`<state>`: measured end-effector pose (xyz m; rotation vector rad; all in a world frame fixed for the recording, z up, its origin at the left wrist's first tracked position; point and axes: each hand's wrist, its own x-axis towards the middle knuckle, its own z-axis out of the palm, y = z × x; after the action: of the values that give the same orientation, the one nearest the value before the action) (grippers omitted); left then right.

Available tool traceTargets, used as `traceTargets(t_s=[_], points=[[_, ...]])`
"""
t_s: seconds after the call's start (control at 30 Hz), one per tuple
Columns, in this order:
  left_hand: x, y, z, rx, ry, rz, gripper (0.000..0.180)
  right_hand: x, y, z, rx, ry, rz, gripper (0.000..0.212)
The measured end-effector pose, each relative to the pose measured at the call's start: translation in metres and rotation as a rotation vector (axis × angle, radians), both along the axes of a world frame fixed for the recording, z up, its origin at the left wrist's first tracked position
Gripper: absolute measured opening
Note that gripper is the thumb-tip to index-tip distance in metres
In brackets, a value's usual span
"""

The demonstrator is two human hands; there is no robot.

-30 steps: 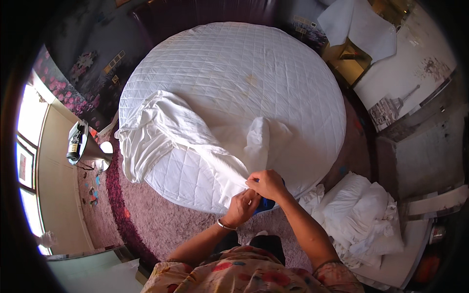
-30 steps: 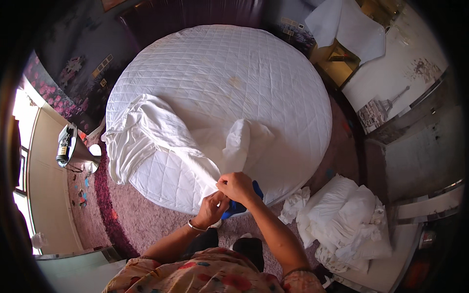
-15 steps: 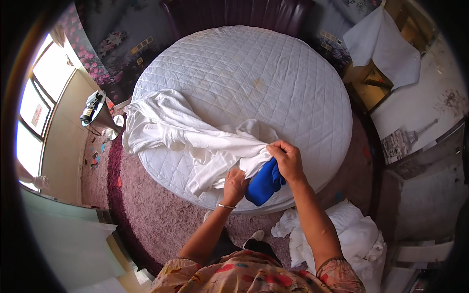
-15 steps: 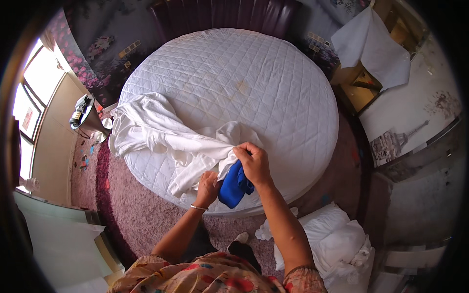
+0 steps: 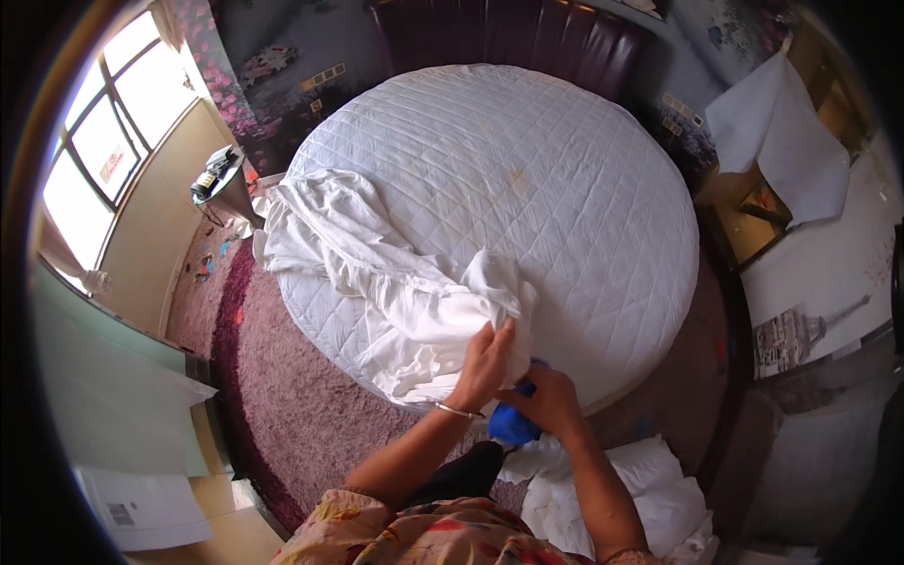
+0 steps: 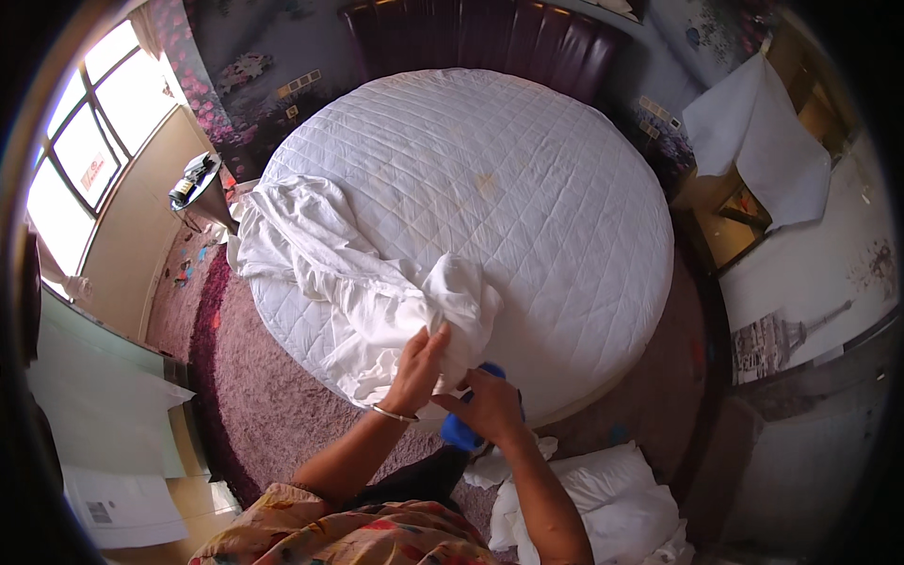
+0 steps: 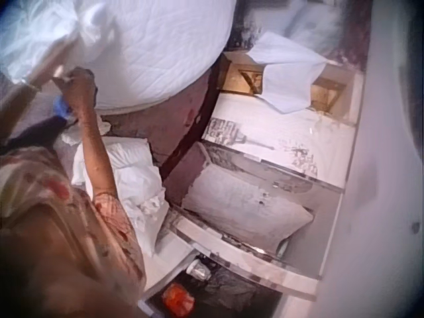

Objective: The person wipes a round mattress with a blue cloth, then picks up a white sheet and spreads it over the mattress, smoothing it out.

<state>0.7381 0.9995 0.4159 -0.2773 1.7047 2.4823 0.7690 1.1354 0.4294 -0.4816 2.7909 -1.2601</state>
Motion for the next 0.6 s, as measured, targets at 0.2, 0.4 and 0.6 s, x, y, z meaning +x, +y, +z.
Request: traceTargets(t_s=[0.2,0.4,0.6], points=[[-0.010,0.046,-0.013,-0.192,0.265,-0.075,0.030,-0.032,0.061,-0.032,-0.155,-0.085,-0.180,0.026],[0.000,0.064,-0.073,-0.922,0.506,-0.136,0.047,-0.083,0.129,-0.006,-0.727,-0.319,-0.358,0.023],[-0.002,0.063,-0.126,-1.068,0.293,-0.240,0.017,-0.108,0.171,-0.026,-0.464,-0.238,-0.311,0.025]])
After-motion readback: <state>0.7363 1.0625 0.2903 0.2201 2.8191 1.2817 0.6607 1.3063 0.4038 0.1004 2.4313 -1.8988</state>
